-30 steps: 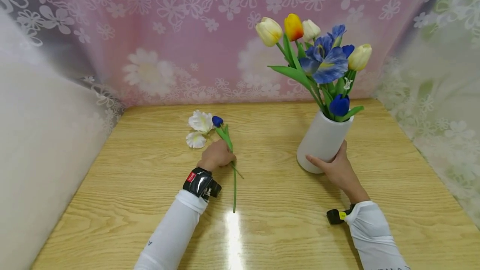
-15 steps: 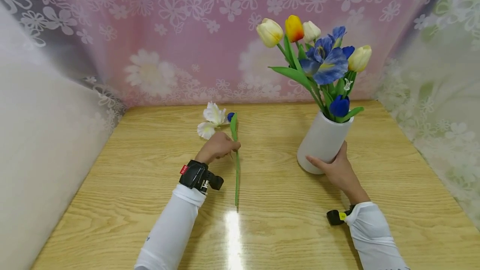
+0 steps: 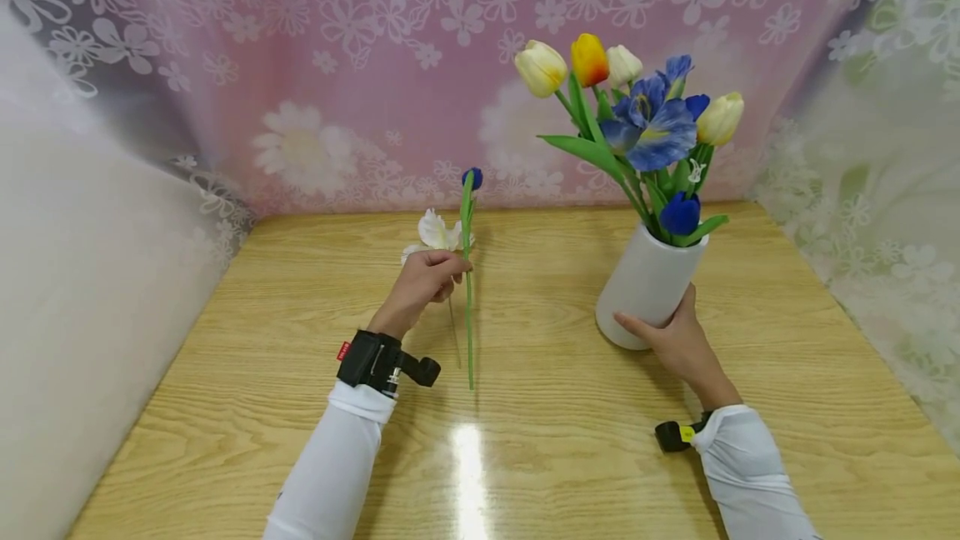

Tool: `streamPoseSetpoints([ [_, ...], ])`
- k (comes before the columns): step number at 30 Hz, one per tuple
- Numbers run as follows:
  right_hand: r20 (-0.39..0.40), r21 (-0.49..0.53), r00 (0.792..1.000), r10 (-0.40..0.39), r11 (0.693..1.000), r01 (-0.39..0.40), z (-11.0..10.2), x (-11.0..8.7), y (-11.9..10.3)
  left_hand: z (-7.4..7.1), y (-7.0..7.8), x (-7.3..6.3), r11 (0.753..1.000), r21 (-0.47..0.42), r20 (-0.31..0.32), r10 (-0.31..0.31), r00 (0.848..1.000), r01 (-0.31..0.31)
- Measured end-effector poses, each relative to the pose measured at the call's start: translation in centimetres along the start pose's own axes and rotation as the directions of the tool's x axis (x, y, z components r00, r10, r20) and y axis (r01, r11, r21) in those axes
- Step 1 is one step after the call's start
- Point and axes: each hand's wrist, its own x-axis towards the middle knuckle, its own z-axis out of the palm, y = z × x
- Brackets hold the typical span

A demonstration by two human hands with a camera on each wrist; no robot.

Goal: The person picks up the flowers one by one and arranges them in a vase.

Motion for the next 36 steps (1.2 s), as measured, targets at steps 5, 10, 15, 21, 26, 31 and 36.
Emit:
streamPoseSetpoints([
  [5,0.000,0.002,1.000,0.007,1.000,-0.007,0.0,0.0,0.1,0.3,1.6,-0.3,0.988,-0.082,-0.036,0.128,0.991,-0.131],
  [10,-0.008,-0.010,1.000,0.012,1.000,-0.012,0.0,0.0,0.1,0.6,3.4,-0.4,0.950,-0.085,-0.064,0.295,0.953,-0.300],
  [15,-0.013,-0.015,1.000,0.013,1.000,-0.013,0.0,0.0,0.2,1.2,5.5,-0.9,0.892,-0.104,-0.077,0.435,0.897,-0.441],
  [21,-0.012,-0.012,1.000,0.008,1.000,-0.008,0.1,0.0,0.1,2.7,9.0,-1.7,0.771,-0.141,-0.065,0.619,0.783,-0.621],
  [26,-0.015,-0.019,1.000,0.003,1.000,-0.004,0.0,0.0,0.1,4.9,11.4,-1.9,0.679,-0.188,-0.073,0.711,0.700,-0.709],
  [31,-0.010,-0.025,1.000,0.017,1.000,-0.017,-0.1,0.0,0.1,7.0,12.7,-1.6,0.614,-0.163,-0.085,0.771,0.631,-0.772],
  [36,-0.003,-0.031,0.999,0.032,0.999,-0.032,-0.1,-0.1,0.0,9.0,13.5,-1.2,0.565,-0.169,-0.113,0.803,0.585,-0.808],
])
